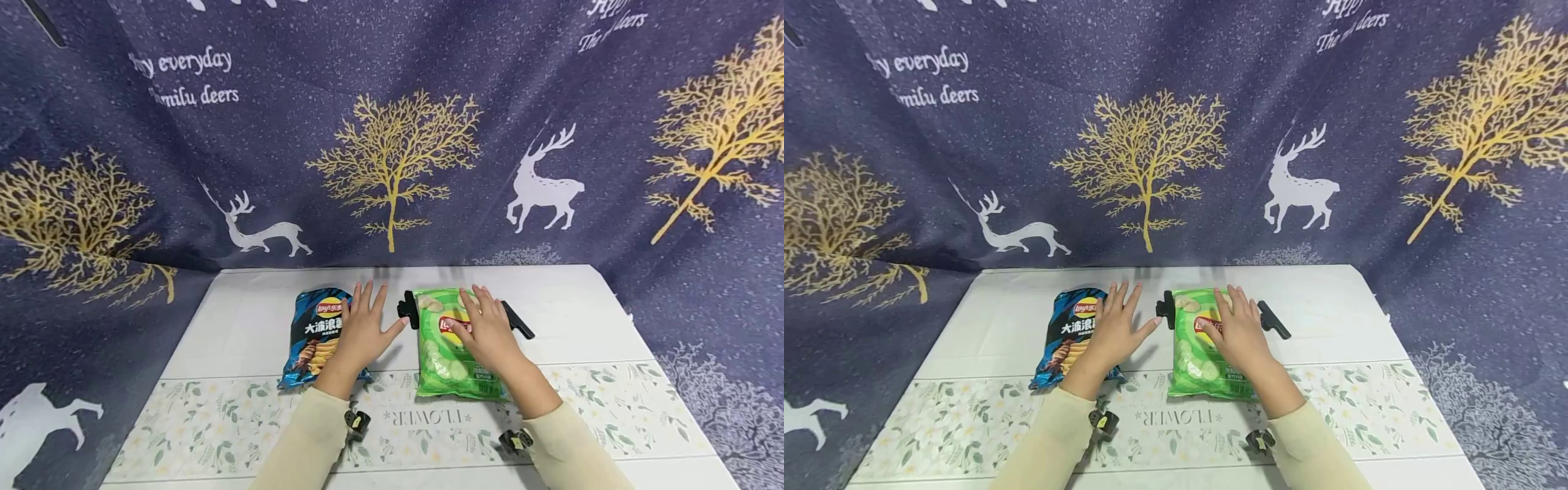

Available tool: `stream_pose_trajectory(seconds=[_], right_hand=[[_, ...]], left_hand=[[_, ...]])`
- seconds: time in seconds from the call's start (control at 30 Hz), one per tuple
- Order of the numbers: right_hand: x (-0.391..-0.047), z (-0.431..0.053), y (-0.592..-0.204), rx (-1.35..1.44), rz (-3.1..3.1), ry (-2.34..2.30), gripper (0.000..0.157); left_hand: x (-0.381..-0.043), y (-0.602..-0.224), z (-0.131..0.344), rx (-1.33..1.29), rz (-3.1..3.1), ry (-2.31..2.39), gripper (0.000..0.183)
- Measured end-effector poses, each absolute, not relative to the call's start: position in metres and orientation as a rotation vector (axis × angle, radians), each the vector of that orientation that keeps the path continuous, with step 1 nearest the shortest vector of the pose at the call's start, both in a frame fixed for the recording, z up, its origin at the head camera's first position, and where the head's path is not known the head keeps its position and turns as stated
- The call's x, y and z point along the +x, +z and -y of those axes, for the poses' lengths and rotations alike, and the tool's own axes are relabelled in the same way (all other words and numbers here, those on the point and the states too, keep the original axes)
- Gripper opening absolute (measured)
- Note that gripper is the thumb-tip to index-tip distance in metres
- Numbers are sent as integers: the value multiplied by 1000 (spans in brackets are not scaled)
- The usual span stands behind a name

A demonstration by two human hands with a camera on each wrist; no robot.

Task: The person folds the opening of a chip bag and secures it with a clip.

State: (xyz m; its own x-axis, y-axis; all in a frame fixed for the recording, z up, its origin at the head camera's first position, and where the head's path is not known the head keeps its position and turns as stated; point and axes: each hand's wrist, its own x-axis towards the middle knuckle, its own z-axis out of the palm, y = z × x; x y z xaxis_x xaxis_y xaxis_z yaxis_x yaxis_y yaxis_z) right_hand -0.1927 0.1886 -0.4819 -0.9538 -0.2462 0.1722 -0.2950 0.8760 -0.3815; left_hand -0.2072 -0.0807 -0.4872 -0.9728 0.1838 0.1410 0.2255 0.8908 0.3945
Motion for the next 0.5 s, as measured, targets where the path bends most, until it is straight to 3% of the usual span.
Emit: stream_pose_trajectory(seconds=[0.5], right_hand=[[-187, -191, -488, 382, 2942, 650, 71]], left_hand=[[-202, -496, 79, -403, 2953, -645, 83]])
